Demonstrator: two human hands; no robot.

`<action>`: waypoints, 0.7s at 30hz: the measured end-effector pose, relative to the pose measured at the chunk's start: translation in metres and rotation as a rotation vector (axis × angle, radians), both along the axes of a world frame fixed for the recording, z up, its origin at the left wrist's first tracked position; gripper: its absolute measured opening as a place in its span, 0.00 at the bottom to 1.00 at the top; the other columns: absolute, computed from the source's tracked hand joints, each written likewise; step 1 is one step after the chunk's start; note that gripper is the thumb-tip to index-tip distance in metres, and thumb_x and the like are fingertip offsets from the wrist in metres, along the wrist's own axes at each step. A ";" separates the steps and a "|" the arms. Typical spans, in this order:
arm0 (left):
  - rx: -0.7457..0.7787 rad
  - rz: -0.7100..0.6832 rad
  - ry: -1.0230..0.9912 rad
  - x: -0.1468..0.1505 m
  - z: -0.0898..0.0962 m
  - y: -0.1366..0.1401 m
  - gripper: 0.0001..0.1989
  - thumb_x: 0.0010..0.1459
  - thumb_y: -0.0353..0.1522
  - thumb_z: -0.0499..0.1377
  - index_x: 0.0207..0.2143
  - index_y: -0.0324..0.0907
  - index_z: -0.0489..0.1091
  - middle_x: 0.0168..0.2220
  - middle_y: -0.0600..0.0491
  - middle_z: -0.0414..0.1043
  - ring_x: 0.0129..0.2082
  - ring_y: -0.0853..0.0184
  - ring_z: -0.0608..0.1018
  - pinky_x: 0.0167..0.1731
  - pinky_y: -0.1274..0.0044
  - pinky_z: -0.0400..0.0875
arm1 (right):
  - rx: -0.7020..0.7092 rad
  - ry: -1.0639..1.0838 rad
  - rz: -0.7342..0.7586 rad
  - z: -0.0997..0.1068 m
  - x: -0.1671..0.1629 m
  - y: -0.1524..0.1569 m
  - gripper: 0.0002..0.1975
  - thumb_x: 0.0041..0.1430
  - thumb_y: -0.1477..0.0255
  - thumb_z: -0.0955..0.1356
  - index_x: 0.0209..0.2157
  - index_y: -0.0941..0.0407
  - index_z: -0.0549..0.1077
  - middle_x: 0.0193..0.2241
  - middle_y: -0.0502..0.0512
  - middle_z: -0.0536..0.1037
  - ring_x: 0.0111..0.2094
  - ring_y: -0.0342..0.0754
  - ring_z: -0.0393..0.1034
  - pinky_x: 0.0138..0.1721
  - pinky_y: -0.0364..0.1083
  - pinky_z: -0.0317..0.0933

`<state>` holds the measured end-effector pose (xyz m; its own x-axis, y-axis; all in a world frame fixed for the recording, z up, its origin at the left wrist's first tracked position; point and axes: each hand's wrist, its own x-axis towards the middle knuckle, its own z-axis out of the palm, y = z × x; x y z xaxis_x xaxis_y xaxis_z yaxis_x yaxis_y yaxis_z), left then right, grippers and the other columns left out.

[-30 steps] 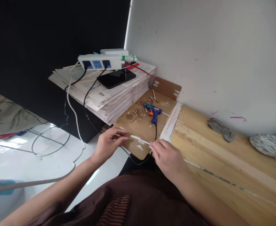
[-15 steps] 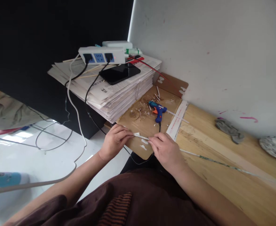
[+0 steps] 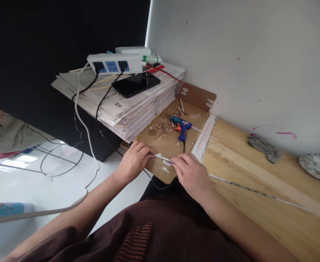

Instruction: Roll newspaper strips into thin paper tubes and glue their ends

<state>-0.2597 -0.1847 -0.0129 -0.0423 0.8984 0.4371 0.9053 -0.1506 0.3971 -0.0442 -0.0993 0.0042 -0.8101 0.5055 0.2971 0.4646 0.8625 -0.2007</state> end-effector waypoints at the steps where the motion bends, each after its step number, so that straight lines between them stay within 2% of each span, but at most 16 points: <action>1: -0.007 -0.001 0.012 0.000 0.001 0.001 0.09 0.63 0.31 0.52 0.35 0.41 0.72 0.35 0.49 0.72 0.37 0.62 0.69 0.41 0.69 0.66 | 0.007 -0.015 0.004 0.000 0.000 0.000 0.11 0.64 0.75 0.62 0.43 0.53 0.73 0.37 0.56 0.75 0.41 0.51 0.65 0.42 0.49 0.61; 11: -0.027 -0.004 -0.077 0.002 0.002 0.004 0.07 0.60 0.34 0.56 0.35 0.44 0.74 0.34 0.50 0.71 0.36 0.63 0.69 0.39 0.70 0.65 | -0.017 -0.057 -0.013 0.000 -0.001 0.000 0.09 0.63 0.76 0.63 0.39 0.53 0.74 0.33 0.55 0.74 0.38 0.51 0.64 0.39 0.48 0.60; 18: -0.095 -0.016 -0.113 -0.001 0.008 0.008 0.07 0.60 0.34 0.57 0.34 0.44 0.75 0.33 0.51 0.72 0.36 0.63 0.71 0.38 0.70 0.65 | -0.021 0.007 -0.034 -0.001 0.000 -0.003 0.12 0.64 0.73 0.61 0.46 0.53 0.72 0.39 0.57 0.73 0.40 0.50 0.65 0.41 0.48 0.62; 21: -0.136 -0.016 -0.132 -0.002 0.010 0.011 0.06 0.58 0.34 0.58 0.32 0.44 0.75 0.32 0.51 0.72 0.35 0.64 0.71 0.38 0.71 0.65 | 0.007 -0.022 -0.003 -0.001 0.001 -0.002 0.11 0.63 0.77 0.62 0.43 0.53 0.73 0.38 0.56 0.73 0.39 0.50 0.65 0.40 0.47 0.61</action>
